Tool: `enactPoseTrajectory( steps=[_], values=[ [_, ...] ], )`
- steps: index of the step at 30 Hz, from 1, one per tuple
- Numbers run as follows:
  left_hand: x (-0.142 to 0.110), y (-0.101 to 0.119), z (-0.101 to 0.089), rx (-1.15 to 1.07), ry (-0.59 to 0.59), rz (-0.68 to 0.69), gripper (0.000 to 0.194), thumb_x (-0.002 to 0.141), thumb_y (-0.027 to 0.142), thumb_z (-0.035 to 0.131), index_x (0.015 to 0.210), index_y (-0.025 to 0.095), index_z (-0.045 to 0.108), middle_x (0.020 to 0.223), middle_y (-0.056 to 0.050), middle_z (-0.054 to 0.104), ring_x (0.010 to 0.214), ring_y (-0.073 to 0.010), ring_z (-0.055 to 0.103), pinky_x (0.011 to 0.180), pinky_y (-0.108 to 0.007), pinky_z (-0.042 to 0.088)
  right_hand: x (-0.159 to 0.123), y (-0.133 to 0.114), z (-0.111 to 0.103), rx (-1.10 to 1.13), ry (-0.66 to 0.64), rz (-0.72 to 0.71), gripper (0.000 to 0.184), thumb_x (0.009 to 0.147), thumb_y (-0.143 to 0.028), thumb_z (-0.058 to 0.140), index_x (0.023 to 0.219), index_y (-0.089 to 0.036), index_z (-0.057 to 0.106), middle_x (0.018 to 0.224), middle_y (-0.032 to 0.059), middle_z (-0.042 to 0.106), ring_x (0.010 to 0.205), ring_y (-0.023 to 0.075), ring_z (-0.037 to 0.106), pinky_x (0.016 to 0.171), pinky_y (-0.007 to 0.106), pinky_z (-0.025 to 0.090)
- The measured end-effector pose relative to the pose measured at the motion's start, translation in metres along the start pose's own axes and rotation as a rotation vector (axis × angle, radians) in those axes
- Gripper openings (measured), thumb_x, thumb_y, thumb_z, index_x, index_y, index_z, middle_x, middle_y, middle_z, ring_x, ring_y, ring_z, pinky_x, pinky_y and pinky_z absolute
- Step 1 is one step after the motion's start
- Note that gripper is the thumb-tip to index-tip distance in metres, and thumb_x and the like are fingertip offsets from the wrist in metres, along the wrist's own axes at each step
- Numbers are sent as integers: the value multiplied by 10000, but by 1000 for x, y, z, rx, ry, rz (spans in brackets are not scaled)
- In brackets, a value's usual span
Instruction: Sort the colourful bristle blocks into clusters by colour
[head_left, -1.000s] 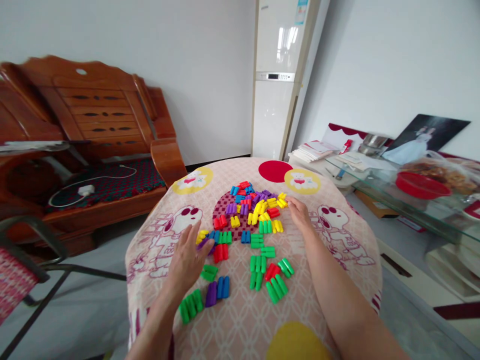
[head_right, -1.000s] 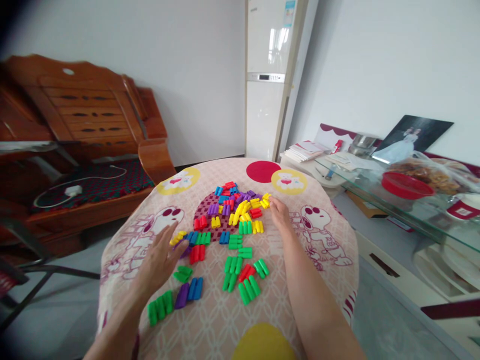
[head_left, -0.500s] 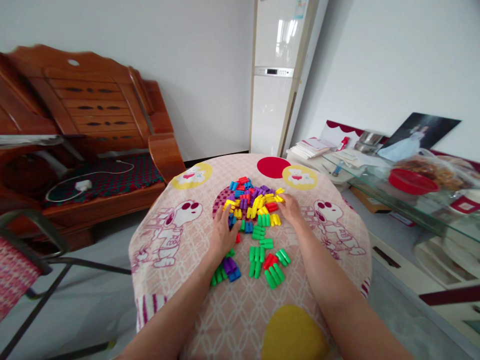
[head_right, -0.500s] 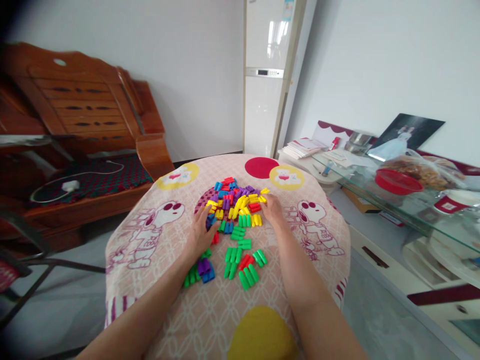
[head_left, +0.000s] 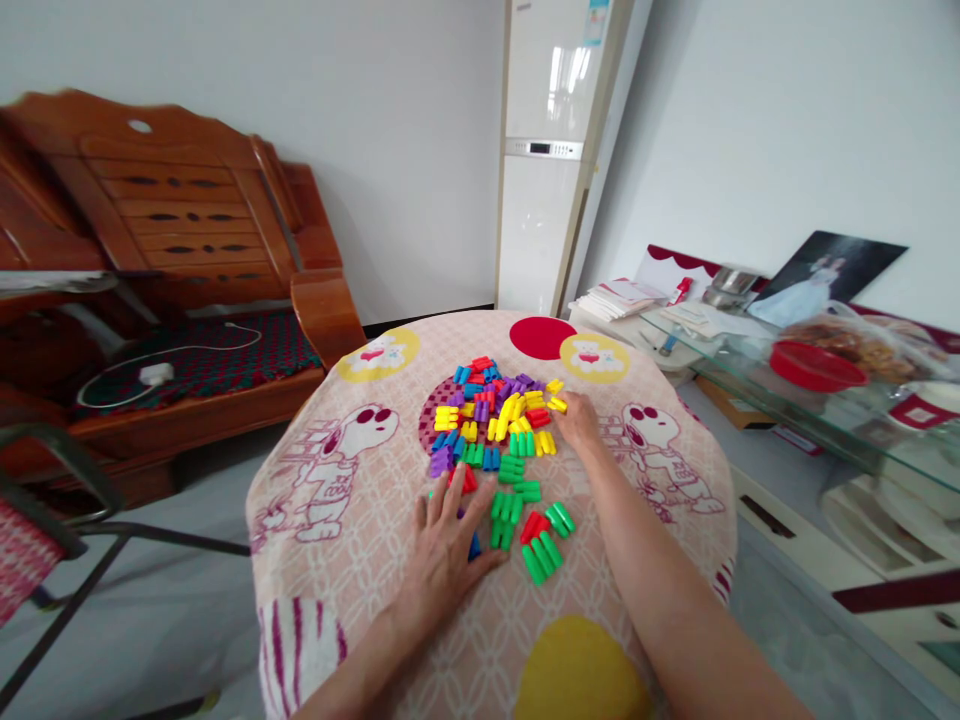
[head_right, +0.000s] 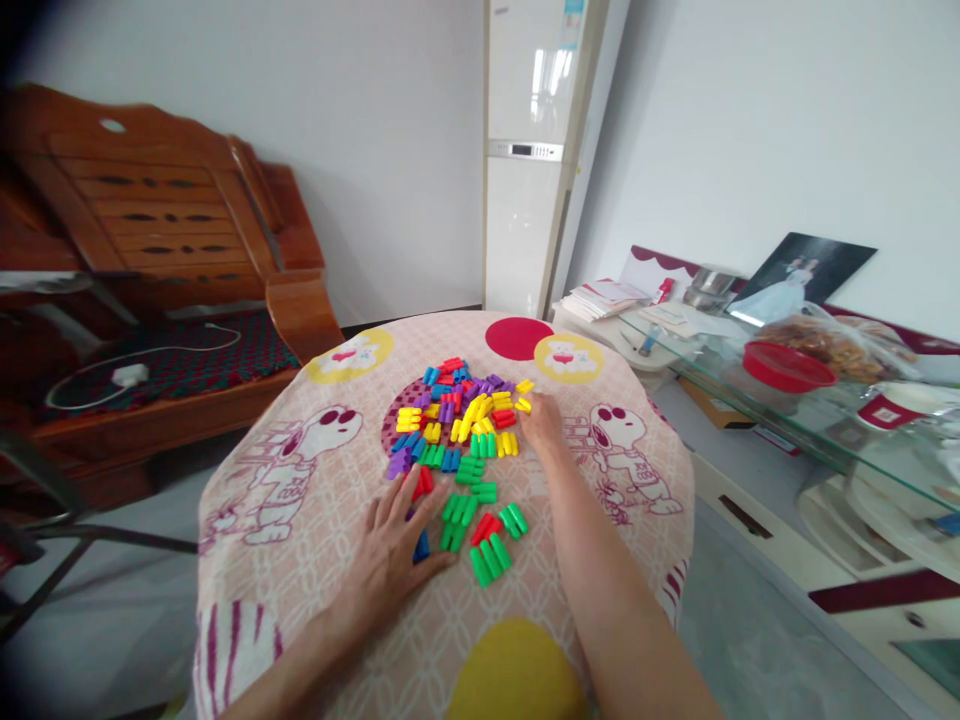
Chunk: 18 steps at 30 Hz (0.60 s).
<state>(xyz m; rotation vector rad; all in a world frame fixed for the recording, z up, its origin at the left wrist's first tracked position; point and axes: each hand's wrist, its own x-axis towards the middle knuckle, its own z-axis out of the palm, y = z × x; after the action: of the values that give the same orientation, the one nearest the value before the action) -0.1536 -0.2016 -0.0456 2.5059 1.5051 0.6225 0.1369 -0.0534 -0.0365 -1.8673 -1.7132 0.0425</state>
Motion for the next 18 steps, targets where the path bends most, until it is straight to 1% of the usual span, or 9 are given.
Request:
enactPoseTrajectory(
  steps=[2, 5, 7, 9, 11, 13, 14, 16, 18],
  values=[
    [26, -12, -3, 28, 26, 14, 721, 809, 472, 653, 1469, 339, 397, 1578, -139, 280, 1422, -392, 282, 1105, -635, 261, -1, 1, -2, 68, 12, 10, 289, 786, -200, 580, 1046, -149, 696, 1043, 116, 716, 994, 239, 624, 908, 354, 469],
    [59, -20, -18, 64, 31, 63, 733, 800, 477, 667, 1466, 318, 406, 1563, -146, 311, 1431, -408, 253, 1109, -682, 189, -3, 7, -5, 239, 68, 22, 297, 753, -218, 566, 1013, -156, 698, 1002, 85, 728, 931, 224, 642, 874, 344, 492],
    [69, -9, -29, 45, -4, 156, 734, 785, 514, 672, 1449, 309, 436, 1558, -142, 323, 1430, -413, 248, 1109, -696, 166, -2, 12, -7, 346, 125, 49, 332, 724, -223, 553, 1019, -165, 695, 996, 71, 731, 917, 222, 648, 871, 346, 501],
    [71, 15, -33, -10, -67, 299, 698, 798, 559, 640, 1425, 306, 466, 1561, -123, 323, 1428, -386, 267, 1128, -659, 187, 1, 17, -8, 423, 171, 77, 374, 704, -227, 535, 1040, -167, 688, 1015, 70, 729, 930, 226, 651, 885, 353, 502],
    [69, 45, -28, -61, -155, 483, 688, 807, 583, 618, 1423, 321, 458, 1561, -95, 331, 1426, -353, 287, 1150, -623, 187, 4, 21, -10, 463, 201, 88, 411, 693, -224, 515, 1066, -165, 679, 1058, 78, 721, 969, 229, 648, 910, 356, 494],
    [69, 70, -16, -76, -225, 597, 704, 789, 601, 627, 1412, 318, 462, 1538, -93, 372, 1415, -355, 302, 1146, -634, 177, 6, 26, -14, 457, 222, 94, 430, 686, -216, 504, 1078, -166, 673, 1085, 82, 714, 991, 225, 643, 923, 351, 485],
    [69, 77, -8, -74, -257, 632, 682, 797, 592, 623, 1400, 312, 473, 1512, -96, 409, 1401, -355, 324, 1143, -640, 172, 7, 28, -16, 445, 226, 99, 431, 683, -213, 503, 1077, -167, 671, 1082, 83, 714, 987, 221, 643, 919, 346, 485],
    [73, 82, 3, -56, -293, 639, 588, 838, 524, 598, 1374, 304, 498, 1460, -90, 474, 1369, -342, 373, 1143, -641, 168, 8, 35, -21, 409, 222, 121, 420, 674, -202, 504, 1059, -170, 670, 1040, 77, 720, 950, 211, 645, 896, 337, 490],
    [79, 72, 8, -29, -290, 595, 491, 873, 413, 569, 1346, 291, 520, 1421, -80, 514, 1346, -314, 408, 1155, -620, 164, 8, 42, -25, 369, 208, 157, 399, 665, -186, 501, 1027, -175, 669, 985, 64, 724, 911, 202, 645, 868, 330, 495]
  ],
)
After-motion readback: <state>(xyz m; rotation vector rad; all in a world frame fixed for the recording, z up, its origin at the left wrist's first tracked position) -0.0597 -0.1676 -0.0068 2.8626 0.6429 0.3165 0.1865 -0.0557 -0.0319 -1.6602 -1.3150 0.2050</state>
